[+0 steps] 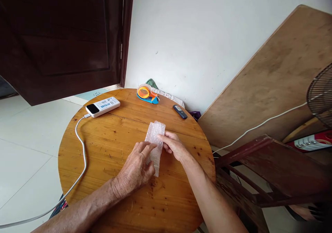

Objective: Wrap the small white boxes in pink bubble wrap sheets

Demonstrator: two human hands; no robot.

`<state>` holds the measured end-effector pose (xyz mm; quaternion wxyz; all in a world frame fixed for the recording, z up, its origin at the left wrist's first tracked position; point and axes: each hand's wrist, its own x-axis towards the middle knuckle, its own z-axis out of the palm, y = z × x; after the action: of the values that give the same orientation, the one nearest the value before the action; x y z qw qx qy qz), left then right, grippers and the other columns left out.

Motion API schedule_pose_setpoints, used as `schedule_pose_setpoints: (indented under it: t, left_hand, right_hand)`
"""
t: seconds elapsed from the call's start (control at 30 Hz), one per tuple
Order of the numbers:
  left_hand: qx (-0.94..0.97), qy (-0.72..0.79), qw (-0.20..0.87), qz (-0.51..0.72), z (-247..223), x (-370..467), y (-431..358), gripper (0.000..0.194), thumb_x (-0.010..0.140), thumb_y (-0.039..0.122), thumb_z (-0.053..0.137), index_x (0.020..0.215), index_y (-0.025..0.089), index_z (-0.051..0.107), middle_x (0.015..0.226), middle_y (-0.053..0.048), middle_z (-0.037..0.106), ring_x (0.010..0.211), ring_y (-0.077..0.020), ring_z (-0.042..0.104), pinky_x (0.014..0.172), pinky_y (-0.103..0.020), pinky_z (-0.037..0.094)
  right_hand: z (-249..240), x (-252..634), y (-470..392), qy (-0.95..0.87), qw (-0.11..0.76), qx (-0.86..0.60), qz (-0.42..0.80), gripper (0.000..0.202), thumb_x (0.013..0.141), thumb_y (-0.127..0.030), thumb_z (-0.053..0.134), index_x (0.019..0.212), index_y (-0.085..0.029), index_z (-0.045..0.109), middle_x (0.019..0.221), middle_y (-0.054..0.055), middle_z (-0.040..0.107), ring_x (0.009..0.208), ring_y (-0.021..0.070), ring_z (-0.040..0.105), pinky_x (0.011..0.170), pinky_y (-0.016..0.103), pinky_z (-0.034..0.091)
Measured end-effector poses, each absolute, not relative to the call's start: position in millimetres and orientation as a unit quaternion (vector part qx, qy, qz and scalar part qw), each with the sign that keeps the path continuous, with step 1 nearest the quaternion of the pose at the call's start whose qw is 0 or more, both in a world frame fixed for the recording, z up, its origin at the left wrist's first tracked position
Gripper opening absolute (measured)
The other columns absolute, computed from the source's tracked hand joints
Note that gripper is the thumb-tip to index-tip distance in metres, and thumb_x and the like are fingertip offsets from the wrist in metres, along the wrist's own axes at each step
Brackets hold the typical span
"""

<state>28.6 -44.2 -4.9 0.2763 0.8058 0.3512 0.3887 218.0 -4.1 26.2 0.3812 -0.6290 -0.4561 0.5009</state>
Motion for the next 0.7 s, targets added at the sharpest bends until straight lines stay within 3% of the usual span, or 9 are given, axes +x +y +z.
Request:
schedule_pose_setpoints:
  t: [0.13,0.33,0.53,0.7]
  left_hand:
    - [0.812,0.345,0.273,0.384,-5.9,28.2,-45.0,0.054,0.072,0.004,0.05,0.124,0.019,0.056,0.129,-0.012,0.053,0.112,-0.0265,0.053,0.095,-0.044,0.052]
    - [0.849,0.344,0.19,0.354,-0.8,27.2,-45.9,0.051,0.07,0.004,0.051,0.116,0.02,0.063,0.136,-0.01,0.053,0.104,-0.0272,0.051,0.089,-0.047,0.051]
    - [0.861,0.321,0.19,0.345,2.1,25.9,-45.9,0.048,0.071,0.006,0.051,0.115,0.018,0.066,0.12,-0.011,0.063,0.099,-0.0287,0.051,0.083,-0.048,0.05]
    - [0.863,0.33,0.167,0.344,1.4,25.4,-45.9,0.049,0.069,0.006,0.051,0.114,0.016,0.067,0.134,-0.013,0.056,0.102,-0.0301,0.05,0.085,-0.05,0.049]
  right_hand:
    - [19.3,218.6,2.3,-0.496,0.39,-0.626,0.459,0.028,0.066,-0.044,0.071,0.072,-0.018,0.06,0.051,-0.008,0.043,0.043,0.0063,0.031,0.04,0.02,0.02]
    - [-0.7,221.2,6.8,-0.517,0.44,-0.621,0.392,0.021,0.061,-0.034,0.074,0.064,-0.019,0.059,0.058,-0.005,0.053,0.057,0.0108,0.043,0.053,0.023,0.034]
    - [3.1,223.4,-1.1,-0.542,0.465,-0.568,0.41,0.022,0.068,-0.037,0.072,0.077,-0.019,0.064,0.068,-0.003,0.062,0.062,0.0133,0.051,0.061,0.025,0.042]
    - [2.3,221.8,-2.5,-0.542,0.472,-0.559,0.414,0.023,0.07,-0.039,0.072,0.075,-0.018,0.064,0.066,-0.002,0.061,0.061,0.0136,0.051,0.061,0.026,0.043]
